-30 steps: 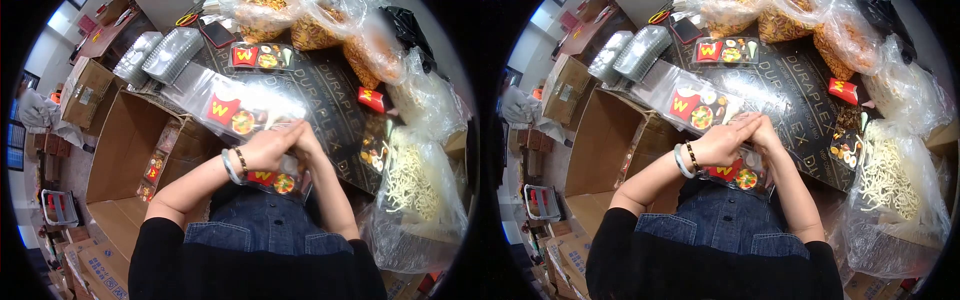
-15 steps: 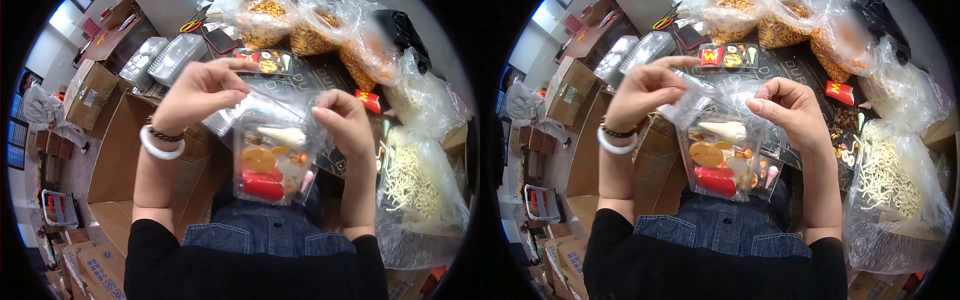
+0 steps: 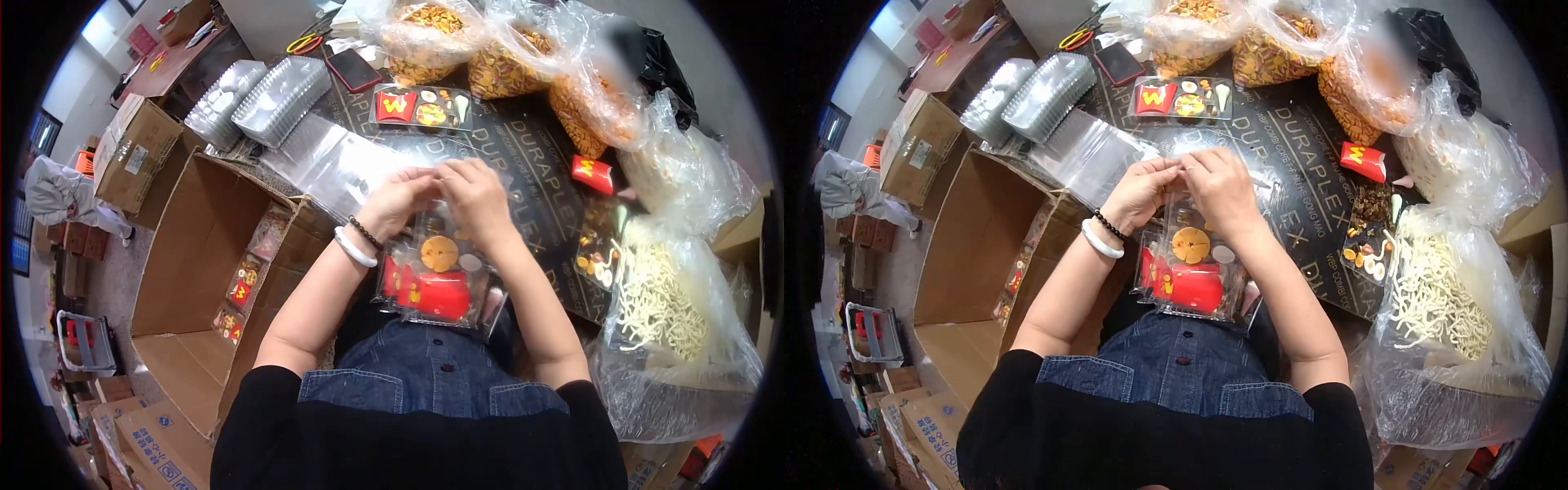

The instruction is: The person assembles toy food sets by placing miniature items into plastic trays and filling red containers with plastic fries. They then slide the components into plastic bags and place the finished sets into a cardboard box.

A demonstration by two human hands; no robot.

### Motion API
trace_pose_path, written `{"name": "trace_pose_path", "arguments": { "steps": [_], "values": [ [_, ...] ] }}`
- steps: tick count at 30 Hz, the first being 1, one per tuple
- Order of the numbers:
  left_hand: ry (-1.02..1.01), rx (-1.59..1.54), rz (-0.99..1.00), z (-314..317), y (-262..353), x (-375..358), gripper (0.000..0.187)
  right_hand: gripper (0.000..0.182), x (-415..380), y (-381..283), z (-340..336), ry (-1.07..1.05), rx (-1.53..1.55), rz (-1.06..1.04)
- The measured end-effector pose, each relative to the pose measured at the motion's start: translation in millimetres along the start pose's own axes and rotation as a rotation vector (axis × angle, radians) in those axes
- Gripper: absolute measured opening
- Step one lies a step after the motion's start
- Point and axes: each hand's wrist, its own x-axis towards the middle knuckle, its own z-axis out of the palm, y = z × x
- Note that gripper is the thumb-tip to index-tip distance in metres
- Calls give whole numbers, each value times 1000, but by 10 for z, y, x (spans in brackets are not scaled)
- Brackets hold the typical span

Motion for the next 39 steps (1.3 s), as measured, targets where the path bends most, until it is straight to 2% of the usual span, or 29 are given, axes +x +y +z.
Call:
{"name": "trace_pose_path", "arguments": {
  "steps": [2, 4, 7, 9, 10, 11, 12, 14, 15, 17, 18, 21, 25, 27, 29, 30, 32, 33, 34, 36, 37, 38, 39],
  "values": [
    [-124, -34, 48, -41, -22, -4, 18, 21, 51, 27, 142, 3, -69, -118],
    [-105, 61, 72, -37, 11, -32, 20, 24, 87, 19, 175, -32, -38, -112],
    [-81, 183, 128, 18, 15, -91, 23, 15, 98, 27, 187, -49, -37, -92],
    [-2, 235, 98, 48, 12, -110, 26, 9, 68, 99, 194, 37, 339, 388],
    [-8, 234, 97, 36, 6, -96, 26, 18, 121, 119, 27, 90, 720, 631],
    [-9, 219, 92, 6, -10, -84, 26, 19, 142, 248, -121, 187, 1000, 860],
    [-8, 203, 89, -12, -27, -67, 27, 17, 104, 413, -283, 320, 1082, 894],
    [-18, 178, 100, -11, -66, -34, 26, 17, 6, 569, -494, 280, 655, 641],
    [-30, 161, 106, -1, -83, -22, 26, 12, 34, 408, -566, 152, 472, 598],
    [-46, 167, 102, 74, -52, -24, 25, 7, 46, 274, -443, 71, 116, 92],
    [-55, 172, 106, 109, -38, -23, 24, 12, 50, 189, -351, 27, 31, -18],
    [-150, 217, 202, 129, -27, -32, 23, 18, 85, 56, -102, -72, -115, -180],
    [-109, 293, 179, 18, -49, -24, 21, 14, 63, 54, 126, -119, -102, -140],
    [-84, 238, 190, 25, -56, -59, 21, 7, 17, 97, 171, -27, 239, 171],
    [-82, 215, 191, -11, -61, -48, 21, 15, 103, 157, -96, 113, 943, 748],
    [-80, 197, 188, -35, -71, -53, 22, 17, 98, 383, -318, 176, 1056, 862],
    [-92, 190, 198, -47, -75, -64, 21, 17, -130, 892, -735, 528, 1324, 875],
    [-107, 188, 215, -49, -79, -57, 21, 18, -216, 1059, -928, 676, 1134, 877],
    [-108, 176, 215, -58, -95, -42, 21, 21, -375, 1209, -1068, 678, 936, 794],
    [-117, 137, 183, -77, -118, -4, 20, 23, -493, 1213, -1138, 534, 682, 966],
    [-123, 135, 180, -68, -115, 10, 20, 25, -405, 966, -1125, 304, 597, 1127],
    [-125, 100, 184, -55, -114, 11, 18, 30, -447, 902, -953, 63, 414, 974],
    [-125, 67, 186, -45, -121, 3, 17, 34, -464, 793, -832, -134, 421, 966]
  ]
}}
